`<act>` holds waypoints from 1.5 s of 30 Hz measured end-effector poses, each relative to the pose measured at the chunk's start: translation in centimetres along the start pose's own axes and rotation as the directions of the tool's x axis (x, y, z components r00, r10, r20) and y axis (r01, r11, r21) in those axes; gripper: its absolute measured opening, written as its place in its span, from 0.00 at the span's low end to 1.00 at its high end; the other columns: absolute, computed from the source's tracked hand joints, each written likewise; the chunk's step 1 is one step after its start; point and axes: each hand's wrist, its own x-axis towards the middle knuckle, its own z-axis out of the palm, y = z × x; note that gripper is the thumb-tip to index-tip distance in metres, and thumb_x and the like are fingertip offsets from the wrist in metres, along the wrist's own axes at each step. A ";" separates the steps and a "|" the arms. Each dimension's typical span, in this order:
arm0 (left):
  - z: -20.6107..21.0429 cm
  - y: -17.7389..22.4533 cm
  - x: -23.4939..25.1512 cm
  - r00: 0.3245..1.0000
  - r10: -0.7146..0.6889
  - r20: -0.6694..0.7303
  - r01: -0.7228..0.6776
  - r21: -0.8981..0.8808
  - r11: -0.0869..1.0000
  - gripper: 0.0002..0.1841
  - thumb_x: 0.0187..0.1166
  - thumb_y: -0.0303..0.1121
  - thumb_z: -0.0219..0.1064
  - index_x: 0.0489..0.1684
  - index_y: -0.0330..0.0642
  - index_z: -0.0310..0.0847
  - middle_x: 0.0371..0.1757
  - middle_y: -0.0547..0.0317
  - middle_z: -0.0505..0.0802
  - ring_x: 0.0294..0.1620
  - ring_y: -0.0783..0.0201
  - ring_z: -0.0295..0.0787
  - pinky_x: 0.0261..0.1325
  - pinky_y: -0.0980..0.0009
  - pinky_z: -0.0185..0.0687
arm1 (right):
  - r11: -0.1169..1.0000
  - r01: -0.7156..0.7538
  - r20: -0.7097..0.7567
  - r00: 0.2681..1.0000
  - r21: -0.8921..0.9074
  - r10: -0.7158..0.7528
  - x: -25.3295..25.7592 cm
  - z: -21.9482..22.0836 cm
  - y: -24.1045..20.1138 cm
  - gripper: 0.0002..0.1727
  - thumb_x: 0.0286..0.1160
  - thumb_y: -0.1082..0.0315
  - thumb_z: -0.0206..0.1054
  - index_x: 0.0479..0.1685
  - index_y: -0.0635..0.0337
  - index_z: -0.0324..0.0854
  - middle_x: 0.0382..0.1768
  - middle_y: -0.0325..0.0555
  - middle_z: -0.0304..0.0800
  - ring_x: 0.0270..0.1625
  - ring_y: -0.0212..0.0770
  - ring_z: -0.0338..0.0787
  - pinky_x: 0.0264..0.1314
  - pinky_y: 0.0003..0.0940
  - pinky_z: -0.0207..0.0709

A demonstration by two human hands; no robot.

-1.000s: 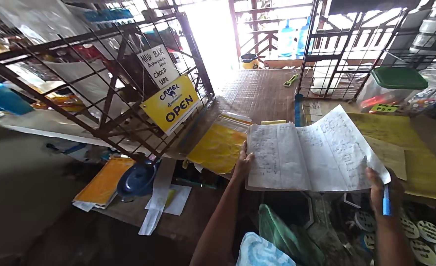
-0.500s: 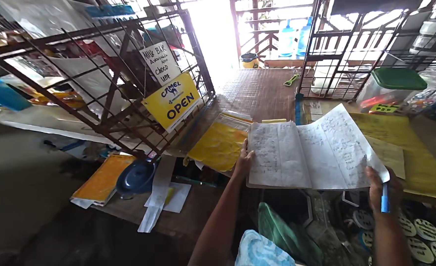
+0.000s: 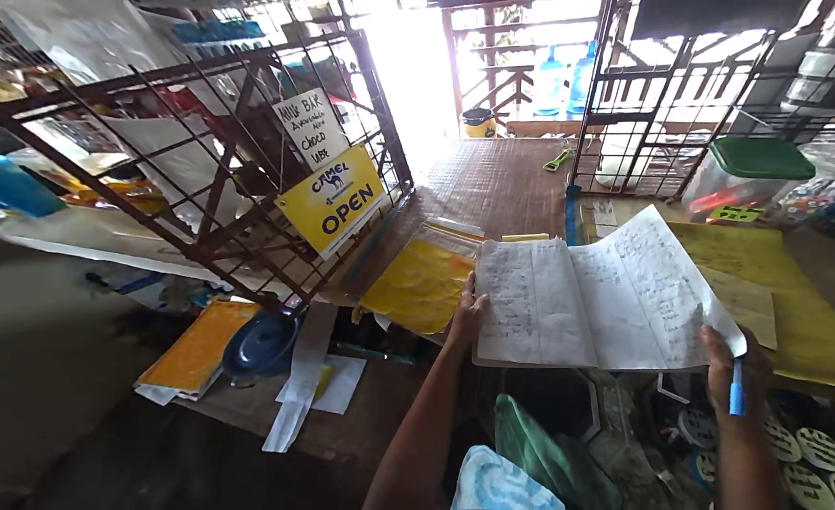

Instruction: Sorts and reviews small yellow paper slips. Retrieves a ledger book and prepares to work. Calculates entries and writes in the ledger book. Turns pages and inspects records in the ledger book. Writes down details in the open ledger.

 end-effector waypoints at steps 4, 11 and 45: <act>0.1 -0.1 0.0 1.000 0.003 -0.003 -0.003 -0.013 1.000 0.34 0.87 0.23 0.48 0.94 0.37 0.40 0.85 0.36 0.68 0.68 0.60 0.84 0.67 0.66 0.82 | 1.000 0.012 0.002 1.000 -0.002 -0.012 0.0 0.0 -0.2 0.21 0.80 0.69 0.61 0.59 0.83 0.77 0.50 0.67 0.87 0.53 0.32 0.87 0.63 0.25 0.78; 0.0 -0.2 0.1 1.000 0.013 0.007 -0.012 -0.008 1.000 0.34 0.87 0.23 0.48 0.94 0.37 0.39 0.84 0.36 0.69 0.67 0.61 0.85 0.66 0.67 0.82 | 1.000 0.023 0.000 1.000 0.019 -0.023 -0.1 0.0 0.1 0.21 0.80 0.69 0.61 0.59 0.83 0.78 0.49 0.66 0.88 0.52 0.29 0.87 0.62 0.23 0.78; -0.1 -0.4 0.2 1.000 -0.007 0.003 0.007 0.002 1.000 0.34 0.87 0.24 0.49 0.95 0.39 0.39 0.86 0.35 0.68 0.69 0.58 0.84 0.68 0.64 0.82 | 0.999 0.019 -0.005 1.000 0.034 -0.018 -0.4 0.1 -0.6 0.19 0.81 0.71 0.61 0.59 0.84 0.76 0.49 0.64 0.87 0.51 0.23 0.85 0.60 0.18 0.77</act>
